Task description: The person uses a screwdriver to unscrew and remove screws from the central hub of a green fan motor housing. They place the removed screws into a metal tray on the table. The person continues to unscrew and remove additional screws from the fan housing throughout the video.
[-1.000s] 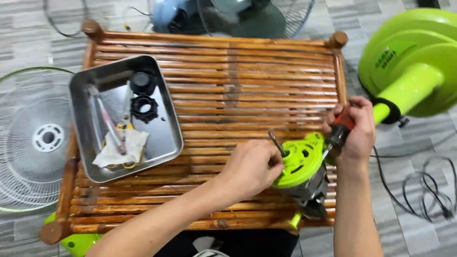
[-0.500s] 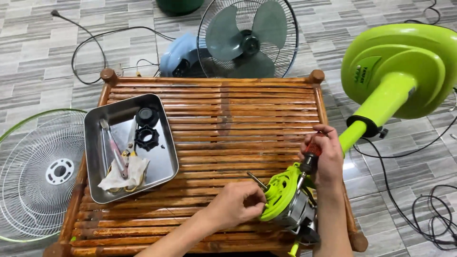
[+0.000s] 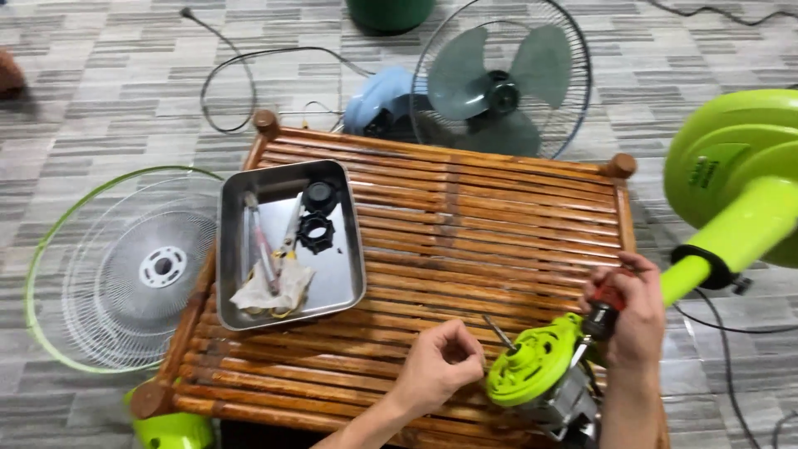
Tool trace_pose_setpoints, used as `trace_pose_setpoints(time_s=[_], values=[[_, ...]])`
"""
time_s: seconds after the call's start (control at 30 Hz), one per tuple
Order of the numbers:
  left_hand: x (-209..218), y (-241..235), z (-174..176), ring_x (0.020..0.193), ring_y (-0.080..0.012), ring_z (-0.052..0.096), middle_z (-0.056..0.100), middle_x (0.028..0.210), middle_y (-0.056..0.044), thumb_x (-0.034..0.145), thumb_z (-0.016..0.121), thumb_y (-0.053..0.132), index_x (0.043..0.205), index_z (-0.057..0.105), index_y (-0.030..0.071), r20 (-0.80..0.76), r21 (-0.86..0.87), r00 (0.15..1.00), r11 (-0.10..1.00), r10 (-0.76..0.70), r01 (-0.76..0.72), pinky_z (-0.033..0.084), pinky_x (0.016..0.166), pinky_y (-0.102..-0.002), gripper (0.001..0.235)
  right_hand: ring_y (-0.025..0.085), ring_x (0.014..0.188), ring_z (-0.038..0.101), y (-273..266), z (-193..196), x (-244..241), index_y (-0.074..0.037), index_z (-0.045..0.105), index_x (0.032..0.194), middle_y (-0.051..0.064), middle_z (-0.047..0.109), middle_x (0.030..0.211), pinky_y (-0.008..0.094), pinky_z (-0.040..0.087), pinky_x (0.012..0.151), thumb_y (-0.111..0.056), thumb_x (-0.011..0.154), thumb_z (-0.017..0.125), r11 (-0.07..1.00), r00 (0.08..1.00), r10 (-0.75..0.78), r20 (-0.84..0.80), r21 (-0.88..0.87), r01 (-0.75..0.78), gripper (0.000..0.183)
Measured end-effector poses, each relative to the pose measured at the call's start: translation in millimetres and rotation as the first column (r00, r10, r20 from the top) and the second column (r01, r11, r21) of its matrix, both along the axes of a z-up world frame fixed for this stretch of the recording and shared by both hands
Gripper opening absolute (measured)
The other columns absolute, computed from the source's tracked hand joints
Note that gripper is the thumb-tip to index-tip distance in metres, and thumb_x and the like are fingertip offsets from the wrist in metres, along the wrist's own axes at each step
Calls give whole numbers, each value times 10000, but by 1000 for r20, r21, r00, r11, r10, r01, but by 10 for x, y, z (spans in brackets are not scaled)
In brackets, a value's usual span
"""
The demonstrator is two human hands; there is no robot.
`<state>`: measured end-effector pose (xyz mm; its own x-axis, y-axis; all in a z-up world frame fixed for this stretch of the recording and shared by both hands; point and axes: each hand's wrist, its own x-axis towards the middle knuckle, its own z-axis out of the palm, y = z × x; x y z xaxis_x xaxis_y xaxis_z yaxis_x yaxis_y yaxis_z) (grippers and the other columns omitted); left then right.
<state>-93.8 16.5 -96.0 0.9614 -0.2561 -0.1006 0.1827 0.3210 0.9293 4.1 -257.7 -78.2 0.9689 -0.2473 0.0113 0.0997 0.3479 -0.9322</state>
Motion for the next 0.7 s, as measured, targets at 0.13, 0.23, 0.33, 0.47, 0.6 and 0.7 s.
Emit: trace_pose_setpoints(time_s=[0.13, 0.23, 0.33, 0.47, 0.6, 0.7], values=[[16, 663, 95, 669, -120, 587, 661, 784, -36, 808, 681, -32, 877, 652, 70, 148, 173, 975, 966, 167, -192, 544, 622, -250, 127, 133, 742, 577, 55, 34, -24, -152, 414, 1379, 69, 608, 1005, 227, 500, 552, -54, 952, 466, 999, 1000, -14, -10, -53, 14, 441], [73, 1297, 150, 790, -167, 685, 696, 943, -43, 806, 671, -16, 1029, 648, 131, 216, 618, 939, 707, 267, -343, 647, 672, -260, 268, 123, 774, 583, 39, -14, -22, -170, 421, 1369, 47, 597, 1051, 207, 515, 582, -78, 977, 482, 993, 999, -37, -40, -111, 32, 407], [143, 1722, 244, 558, -87, 573, 665, 886, -32, 806, 663, -10, 889, 667, 49, 480, 708, 848, 471, 224, -525, 514, 493, -193, 102, 82, 819, 568, 37, -5, -25, -165, 425, 1394, 24, 593, 1092, 192, 512, 601, -106, 1016, 487, 997, 999, -43, -9, -63, 43, 387], [230, 2072, 301, 650, -171, 641, 714, 830, -39, 780, 672, 68, 863, 697, 62, 523, 779, 835, 300, 173, -550, 540, 602, -286, 87, 79, 832, 585, -11, -57, -48, -193, 436, 1386, 14, 598, 1104, 181, 521, 612, -94, 1043, 484, 999, 999, -33, -3, -44, 33, 360], [524, 2411, 69, 729, -322, 670, 707, 851, -54, 820, 712, 232, 824, 685, 118, 451, 892, 890, -24, 72, -451, 538, 695, -447, 117, 63, 832, 577, -88, -202, 8, -215, 421, 1413, -9, 595, 1101, 183, 510, 618, -125, 1073, 492, 990, 1000, -13, -5, -140, 12, 359], [623, 2419, 124, 771, -332, 691, 721, 805, -60, 786, 699, 173, 749, 713, 123, 281, 959, 959, -57, 28, -279, 556, 735, -456, 64, 50, 820, 538, -108, -234, 8, -244, 337, 1458, -8, 582, 1164, 183, 470, 604, -117, 1093, 469, 979, 1000, -21, -14, -203, 18, 409]])
